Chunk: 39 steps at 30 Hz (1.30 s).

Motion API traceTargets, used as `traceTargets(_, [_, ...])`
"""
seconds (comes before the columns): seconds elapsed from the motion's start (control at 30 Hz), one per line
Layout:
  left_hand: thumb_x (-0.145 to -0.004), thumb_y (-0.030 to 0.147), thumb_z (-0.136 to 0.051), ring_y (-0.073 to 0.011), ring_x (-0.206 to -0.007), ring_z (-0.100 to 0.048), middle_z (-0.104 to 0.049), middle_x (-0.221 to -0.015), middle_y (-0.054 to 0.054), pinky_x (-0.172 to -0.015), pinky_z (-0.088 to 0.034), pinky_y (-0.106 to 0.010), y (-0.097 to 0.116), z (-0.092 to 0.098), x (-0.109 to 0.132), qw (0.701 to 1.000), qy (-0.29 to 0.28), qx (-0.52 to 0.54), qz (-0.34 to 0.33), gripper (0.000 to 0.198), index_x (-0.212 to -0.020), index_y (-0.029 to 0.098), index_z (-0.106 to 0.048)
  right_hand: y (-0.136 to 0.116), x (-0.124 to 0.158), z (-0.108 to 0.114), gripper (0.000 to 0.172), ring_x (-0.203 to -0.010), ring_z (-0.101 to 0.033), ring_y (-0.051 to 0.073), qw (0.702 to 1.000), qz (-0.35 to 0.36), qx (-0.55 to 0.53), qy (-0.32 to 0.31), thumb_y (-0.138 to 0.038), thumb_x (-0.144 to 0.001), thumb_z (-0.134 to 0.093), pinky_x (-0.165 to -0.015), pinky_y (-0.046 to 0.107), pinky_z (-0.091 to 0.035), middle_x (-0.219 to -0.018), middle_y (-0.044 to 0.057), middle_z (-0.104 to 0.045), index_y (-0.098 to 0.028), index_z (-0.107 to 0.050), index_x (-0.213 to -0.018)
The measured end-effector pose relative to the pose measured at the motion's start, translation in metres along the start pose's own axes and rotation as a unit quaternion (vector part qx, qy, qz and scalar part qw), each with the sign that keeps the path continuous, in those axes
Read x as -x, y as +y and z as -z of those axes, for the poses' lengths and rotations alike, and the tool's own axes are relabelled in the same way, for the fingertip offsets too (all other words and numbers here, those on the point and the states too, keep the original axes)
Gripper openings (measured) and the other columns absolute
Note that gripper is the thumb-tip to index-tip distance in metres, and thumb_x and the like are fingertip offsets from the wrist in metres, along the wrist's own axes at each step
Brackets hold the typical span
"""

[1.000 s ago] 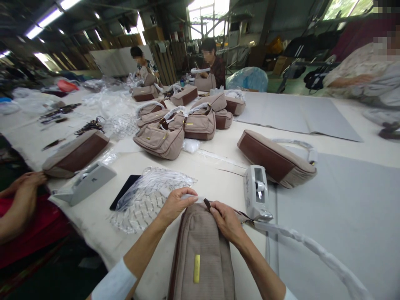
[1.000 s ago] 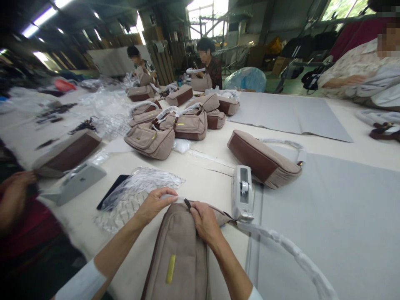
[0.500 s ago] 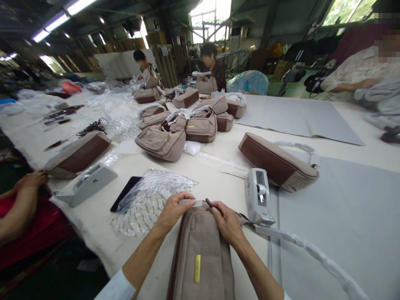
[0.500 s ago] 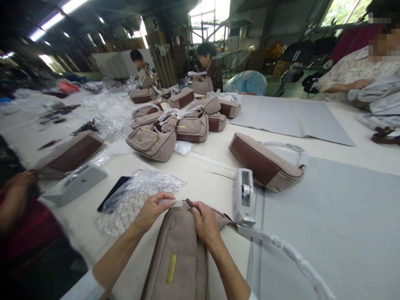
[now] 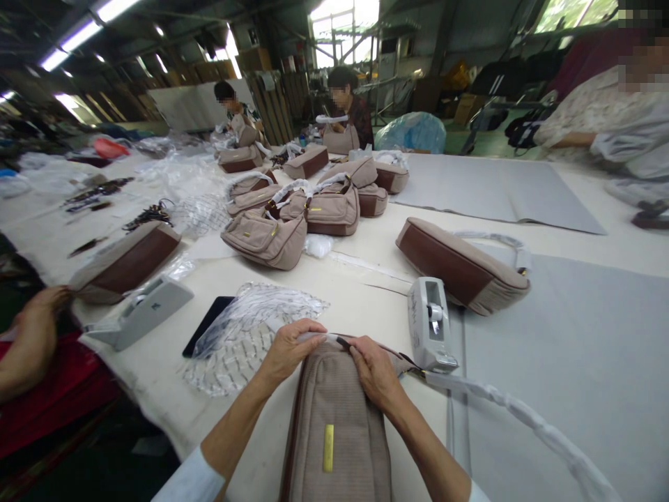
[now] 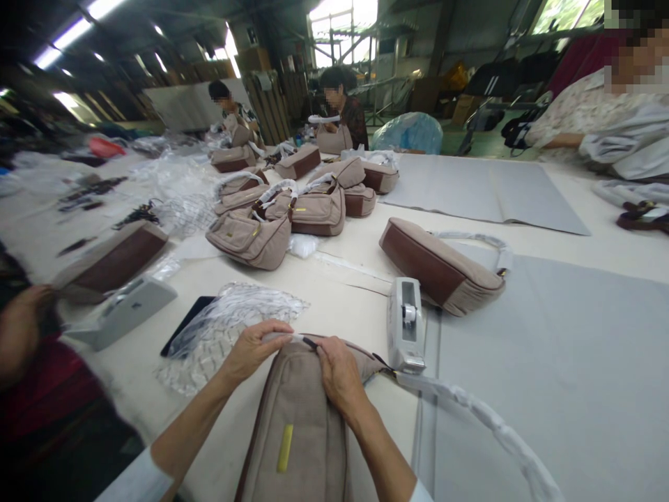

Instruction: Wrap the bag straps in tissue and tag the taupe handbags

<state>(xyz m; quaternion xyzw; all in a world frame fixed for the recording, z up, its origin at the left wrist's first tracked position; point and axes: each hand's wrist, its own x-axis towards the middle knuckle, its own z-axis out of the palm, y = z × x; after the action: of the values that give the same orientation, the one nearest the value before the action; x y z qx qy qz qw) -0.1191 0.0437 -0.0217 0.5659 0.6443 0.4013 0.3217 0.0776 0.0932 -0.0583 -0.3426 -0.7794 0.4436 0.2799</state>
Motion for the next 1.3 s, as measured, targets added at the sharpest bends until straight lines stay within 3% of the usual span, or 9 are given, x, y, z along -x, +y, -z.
traceTargets(0.23, [-0.080, 0.029, -0.062, -0.0169, -0.089, -0.061, -0.068, -0.089, -0.002, -0.085, -0.043, -0.027, -0.006, 0.003, 0.001, 1.000, -0.010, 0.000, -0.004, 0.013, -0.085, 0.019, -0.069, 0.003, 0.001, 0.000, 0.023, -0.087, -0.055, 0.019, 1.000, 0.008, 0.007, 0.005, -0.015, -0.092, -0.042, -0.080, 0.031, -0.043, -0.089, 0.006, -0.061, -0.018, -0.062, -0.102])
traceTargets(0.6, [-0.080, 0.026, -0.063, -0.0162, -0.086, -0.062, -0.069, -0.088, -0.002, -0.082, -0.044, -0.025, 0.004, -0.013, -0.001, 0.999, -0.048, -0.007, -0.014, 0.014, -0.088, 0.019, -0.070, 0.004, 0.001, -0.003, 0.025, -0.080, -0.054, 0.020, 1.000, 0.002, 0.010, 0.002, -0.023, -0.092, -0.041, -0.072, 0.031, -0.043, -0.081, 0.006, -0.055, -0.020, -0.065, -0.096])
traceTargets(0.8, [-0.078, 0.018, -0.062, -0.0152, -0.084, -0.062, -0.070, -0.087, 0.000, -0.078, -0.043, -0.023, 0.016, -0.021, -0.005, 0.991, -0.112, -0.064, -0.038, 0.012, -0.088, 0.020, -0.070, 0.007, 0.002, 0.004, 0.040, -0.079, -0.059, 0.019, 0.996, -0.071, -0.050, 0.027, -0.027, -0.088, -0.041, -0.078, 0.032, -0.044, -0.084, 0.005, -0.064, -0.014, -0.050, -0.125])
traceTargets(0.9, [-0.079, 0.013, -0.059, -0.0150, -0.083, -0.062, -0.069, -0.085, -0.001, -0.078, -0.043, -0.024, 0.023, -0.027, -0.010, 0.987, -0.129, -0.076, -0.061, 0.014, -0.086, 0.019, -0.070, 0.010, 0.001, 0.008, 0.042, -0.077, -0.059, 0.019, 0.993, -0.085, -0.083, 0.010, -0.031, -0.088, -0.039, -0.077, 0.033, -0.044, -0.080, 0.004, -0.064, -0.013, -0.050, -0.125])
traceTargets(1.0, [-0.079, 0.010, -0.058, -0.0146, -0.082, -0.061, -0.068, -0.083, -0.002, -0.078, -0.044, -0.024, 0.024, -0.033, -0.013, 0.984, -0.131, -0.075, -0.093, 0.015, -0.082, 0.018, -0.069, 0.012, -0.001, 0.009, 0.044, -0.085, -0.059, 0.021, 0.991, -0.094, -0.093, 0.011, -0.034, -0.089, -0.034, -0.081, 0.036, -0.044, -0.094, 0.009, -0.064, -0.012, -0.050, -0.124])
traceTargets(1.1, [-0.080, 0.010, -0.057, -0.0139, -0.082, -0.059, -0.064, -0.084, -0.003, -0.077, -0.045, -0.023, 0.020, -0.037, -0.011, 0.983, -0.113, -0.073, -0.126, 0.013, -0.082, 0.018, -0.068, 0.012, -0.006, 0.014, 0.038, -0.100, -0.055, 0.022, 0.993, -0.073, -0.094, -0.019, -0.033, -0.087, -0.038, -0.091, 0.037, -0.040, -0.109, 0.011, -0.061, -0.014, -0.059, -0.113])
traceTargets(1.17, [-0.081, 0.011, -0.056, -0.0135, -0.083, -0.059, -0.061, -0.087, -0.004, -0.076, -0.045, -0.023, 0.016, -0.037, -0.007, 0.980, -0.102, -0.085, -0.149, 0.014, -0.085, 0.018, -0.067, 0.011, -0.011, 0.020, 0.032, -0.104, -0.053, 0.021, 0.990, -0.060, -0.108, -0.066, -0.033, -0.086, -0.042, -0.094, 0.036, -0.038, -0.107, 0.009, -0.062, -0.018, -0.065, -0.102])
traceTargets(1.3, [-0.085, 0.013, -0.052, -0.0135, -0.086, -0.058, -0.058, -0.093, -0.006, -0.077, -0.047, -0.023, 0.010, -0.036, 0.000, 0.966, -0.098, -0.106, -0.215, 0.017, -0.092, 0.018, -0.067, 0.009, -0.020, 0.029, 0.026, -0.093, -0.055, 0.019, 0.967, -0.087, -0.168, -0.170, -0.037, -0.085, -0.048, -0.083, 0.031, -0.041, -0.096, 0.004, -0.064, -0.019, -0.066, -0.090])
